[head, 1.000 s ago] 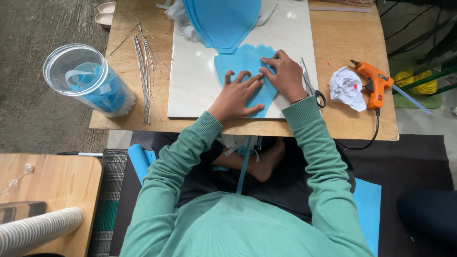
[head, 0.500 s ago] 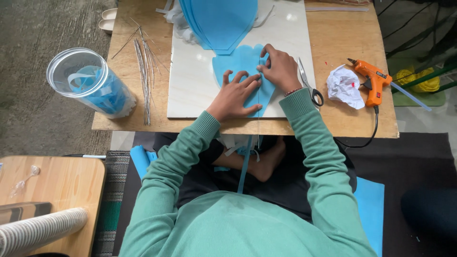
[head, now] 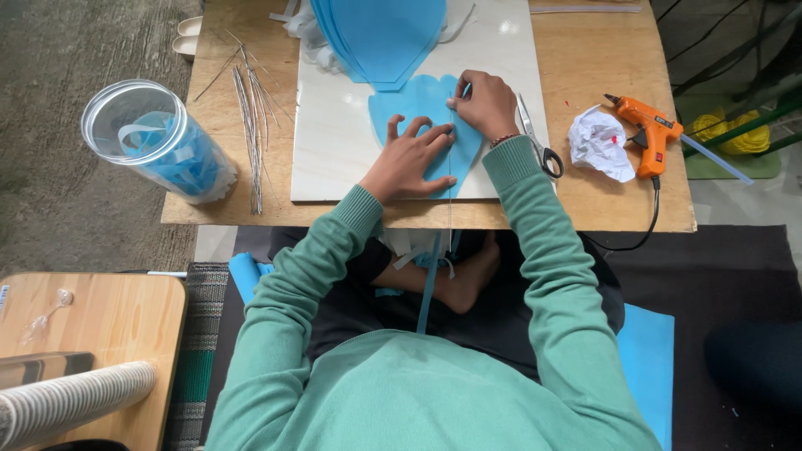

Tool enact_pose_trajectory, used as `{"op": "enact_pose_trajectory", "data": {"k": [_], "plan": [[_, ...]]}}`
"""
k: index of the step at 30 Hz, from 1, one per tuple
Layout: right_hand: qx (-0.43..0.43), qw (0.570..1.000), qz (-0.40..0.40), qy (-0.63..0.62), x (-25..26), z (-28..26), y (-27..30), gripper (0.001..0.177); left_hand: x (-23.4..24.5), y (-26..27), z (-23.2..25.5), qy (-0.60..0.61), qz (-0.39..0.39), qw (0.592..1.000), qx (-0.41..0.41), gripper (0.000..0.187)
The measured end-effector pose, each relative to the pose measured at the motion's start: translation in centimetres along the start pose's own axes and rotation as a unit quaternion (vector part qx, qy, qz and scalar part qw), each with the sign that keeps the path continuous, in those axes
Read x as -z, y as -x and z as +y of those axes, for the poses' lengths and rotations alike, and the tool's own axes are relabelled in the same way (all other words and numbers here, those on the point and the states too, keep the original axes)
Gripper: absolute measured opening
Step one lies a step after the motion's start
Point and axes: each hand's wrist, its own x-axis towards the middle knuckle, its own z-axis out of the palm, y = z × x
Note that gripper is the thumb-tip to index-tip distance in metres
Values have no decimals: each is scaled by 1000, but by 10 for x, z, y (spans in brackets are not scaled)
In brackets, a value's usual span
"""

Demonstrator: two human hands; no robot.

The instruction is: Assembling a blue paper flower by gluing petals onto a wire frame using a hot glue gun

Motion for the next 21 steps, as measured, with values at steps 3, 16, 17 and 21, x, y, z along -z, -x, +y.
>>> {"op": "enact_pose_trajectory", "data": {"k": [3,16,17,21], "plan": [[-5,1000,-8,-6,0,1,-2,17,14,-2,-1,89,-58,994,25,67],[-12,999,-22,-30,1,6,-4,17,-2,3,-5,50,-2,999,20,68],[-24,999,-11,-34,1,4,-2,17,-3,3,-5,47,1,999,19,67],[-33,998,29,-34,-8,6,-4,21,-4,3,-6,45,5,999,20,65]]}}
